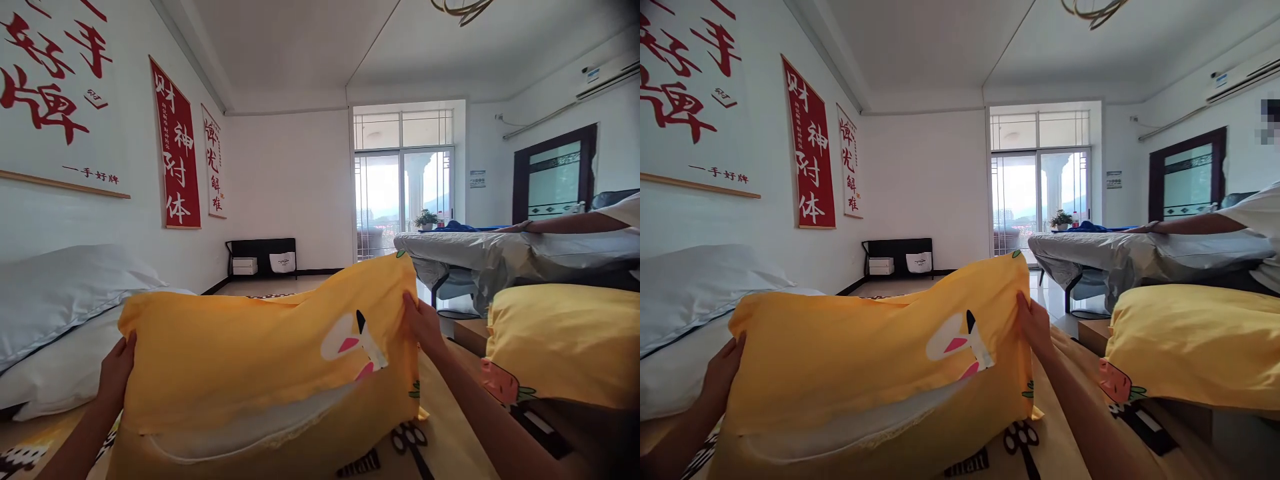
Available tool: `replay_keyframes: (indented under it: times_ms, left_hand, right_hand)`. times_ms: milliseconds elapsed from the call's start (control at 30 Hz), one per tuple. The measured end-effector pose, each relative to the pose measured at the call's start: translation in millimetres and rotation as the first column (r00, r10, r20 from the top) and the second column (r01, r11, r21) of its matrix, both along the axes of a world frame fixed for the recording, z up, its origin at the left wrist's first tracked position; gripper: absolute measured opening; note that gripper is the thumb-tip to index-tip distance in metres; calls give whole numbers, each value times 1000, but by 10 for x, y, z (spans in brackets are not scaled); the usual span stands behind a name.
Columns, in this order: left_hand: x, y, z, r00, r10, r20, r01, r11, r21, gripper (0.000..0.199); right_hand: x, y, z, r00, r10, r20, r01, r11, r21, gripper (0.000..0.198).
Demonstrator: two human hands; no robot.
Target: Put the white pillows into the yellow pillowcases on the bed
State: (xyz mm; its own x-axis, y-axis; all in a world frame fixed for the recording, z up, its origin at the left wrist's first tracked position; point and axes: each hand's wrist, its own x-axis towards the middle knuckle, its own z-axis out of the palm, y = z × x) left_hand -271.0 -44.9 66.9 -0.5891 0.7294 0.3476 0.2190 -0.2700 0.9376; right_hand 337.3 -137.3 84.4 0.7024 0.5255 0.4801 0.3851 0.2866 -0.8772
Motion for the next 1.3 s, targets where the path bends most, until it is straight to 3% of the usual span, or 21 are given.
replay_keyframes:
  times_ms: [133, 333, 433, 633, 800, 933, 1033, 1167, 1300]
  left_hand:
    - [113, -72, 27, 996, 69, 65, -69, 998, 8, 35]
    - [138, -99, -3, 993, -40, 111, 37, 999, 29, 43]
    - [96, -93, -66, 986, -100, 133, 96, 995, 36, 49]
    - [-8, 26, -196, 997, -33, 65, 33, 999, 10, 39]
    - [-40, 86, -212, 992, -54, 111, 55, 998, -8, 35]
    - [-38, 20, -97, 978, -74, 194, 76, 997, -3, 35]
    - [-39, -32, 10, 981, -100, 166, 91, 994, 60, 36]
    - [-30, -27, 49, 995, 97, -33, -92, 988, 121, 33]
    - [38, 20, -45, 938, 336, -78, -324, 936, 136, 35]
  right_hand:
    - [-54, 98, -85, 999, -35, -32, 36, 999, 16, 55]
    - [-207, 402, -265, 979, 164, -118, -165, 986, 5, 48]
    - [-248, 490, -231, 957, 255, -140, -256, 967, 10, 46]
    - [-354, 496, -107, 932, 356, -62, -355, 934, 38, 46]
    - [-315, 478, -142, 937, 346, -47, -344, 938, 46, 52]
    - [-208, 447, -135, 962, 268, -58, -265, 963, 51, 56]
    - [-163, 397, -85, 979, 197, -49, -195, 980, 45, 54]
    - [-95, 293, -27, 992, 127, -28, -126, 992, 19, 53]
    - [60, 114, 12, 976, 215, -6, -215, 976, -5, 46]
